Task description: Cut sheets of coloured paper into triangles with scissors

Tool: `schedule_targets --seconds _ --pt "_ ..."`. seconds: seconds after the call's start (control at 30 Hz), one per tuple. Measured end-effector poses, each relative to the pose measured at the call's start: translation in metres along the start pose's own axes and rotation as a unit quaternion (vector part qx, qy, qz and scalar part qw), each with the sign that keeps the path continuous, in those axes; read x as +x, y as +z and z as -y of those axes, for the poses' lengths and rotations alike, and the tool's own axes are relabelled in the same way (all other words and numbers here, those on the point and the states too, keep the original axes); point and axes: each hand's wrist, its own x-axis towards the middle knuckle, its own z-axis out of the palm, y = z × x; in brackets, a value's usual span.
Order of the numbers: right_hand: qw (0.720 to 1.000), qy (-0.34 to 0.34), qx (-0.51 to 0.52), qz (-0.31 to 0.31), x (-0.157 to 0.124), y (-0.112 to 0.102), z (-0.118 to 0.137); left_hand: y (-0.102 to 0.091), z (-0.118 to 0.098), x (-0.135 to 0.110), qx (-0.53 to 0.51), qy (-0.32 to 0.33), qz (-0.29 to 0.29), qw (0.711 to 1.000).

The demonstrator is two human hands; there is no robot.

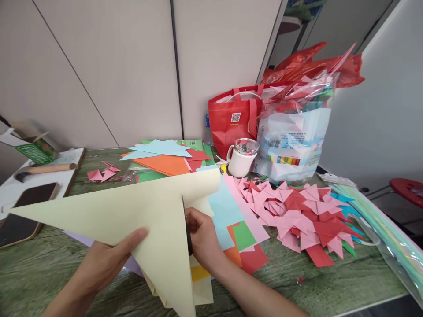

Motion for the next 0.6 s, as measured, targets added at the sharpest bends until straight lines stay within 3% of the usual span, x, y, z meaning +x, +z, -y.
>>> schedule_targets --seconds 0.33,0.6 --pt "1.000 0.011 -0.007 -0.018 -0.0010 0.0008 -0.0027 0.0011 0.0003 -0.0003 -0.029 -0.003 0.003 1.000" --pt "1.000 -0.031 0.004 0.001 0.0031 -0.0057 -0.0058 -0.0011 0.0056 -0.0009 0.008 -0.013 0.029 0.999"
